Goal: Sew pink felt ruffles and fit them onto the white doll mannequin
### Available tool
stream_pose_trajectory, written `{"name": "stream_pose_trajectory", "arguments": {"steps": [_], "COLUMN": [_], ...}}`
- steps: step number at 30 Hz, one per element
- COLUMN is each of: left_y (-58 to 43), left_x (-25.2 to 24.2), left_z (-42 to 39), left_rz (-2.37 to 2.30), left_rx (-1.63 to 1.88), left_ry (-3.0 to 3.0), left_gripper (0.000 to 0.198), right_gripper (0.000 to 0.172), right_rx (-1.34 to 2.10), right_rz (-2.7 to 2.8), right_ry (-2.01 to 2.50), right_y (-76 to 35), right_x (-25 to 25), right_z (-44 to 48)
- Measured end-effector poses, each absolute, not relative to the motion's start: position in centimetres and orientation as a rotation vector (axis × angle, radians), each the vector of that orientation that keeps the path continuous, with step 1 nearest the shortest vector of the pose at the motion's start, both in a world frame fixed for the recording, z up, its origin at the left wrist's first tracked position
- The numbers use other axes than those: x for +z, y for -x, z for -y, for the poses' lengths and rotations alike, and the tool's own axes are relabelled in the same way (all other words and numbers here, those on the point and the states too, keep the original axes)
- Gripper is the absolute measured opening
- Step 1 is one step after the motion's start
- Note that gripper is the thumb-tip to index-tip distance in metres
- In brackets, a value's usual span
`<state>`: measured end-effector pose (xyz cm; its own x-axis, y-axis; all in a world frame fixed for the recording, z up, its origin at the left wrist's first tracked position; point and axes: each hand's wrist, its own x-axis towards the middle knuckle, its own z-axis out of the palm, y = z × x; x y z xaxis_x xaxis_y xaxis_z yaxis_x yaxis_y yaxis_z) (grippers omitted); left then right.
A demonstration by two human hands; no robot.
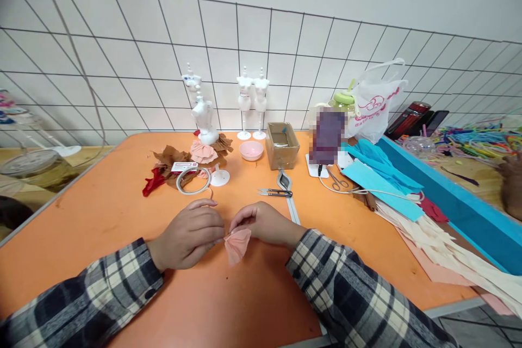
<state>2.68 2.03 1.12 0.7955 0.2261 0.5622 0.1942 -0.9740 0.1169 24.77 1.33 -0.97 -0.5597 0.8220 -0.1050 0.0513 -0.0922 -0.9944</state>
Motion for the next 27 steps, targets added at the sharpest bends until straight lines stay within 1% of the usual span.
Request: {"name": "stream_pose_trajectory", "arguments": {"steps": [2,5,9,15,27], "left_y": [-2.7,-3.0,-3.7,-4.6,-5.1], "left_x": [1.2,1.0,0.2,-0.6,-0.7], "left_z": [-2.1,-2.1,-1.7,-1.3,-0.9], "left_rz": [-0.322,-0.318,-0.380,-0.602,-1.040], "left_rx": [0.824,0.671,0.512,0.493,0.516], "left_ry": [-2.946,-2.920,-2.741,-2.485,-2.250], "left_gripper": [0.019,0.015,0.011,0.015,0.013], "right_gripper": [0.005,0.009,0.007,0.006,0.016], "right_rx": [1.532,1.357,1.125,0.845,-0.055], "right_rz": [1.814,2.054,2.322,2.470,2.646], "right_ry": [0.939,0.877,0.771,0.799,0.891], "right_y": [-25.3,-25.9,-26.0,-26.1,-25.2], "right_x": [-0.7,-0.8,-1.2,-0.3,1.1], "right_z": [-1.7,-2.1,-2.2,-1.8,-0.2]}}
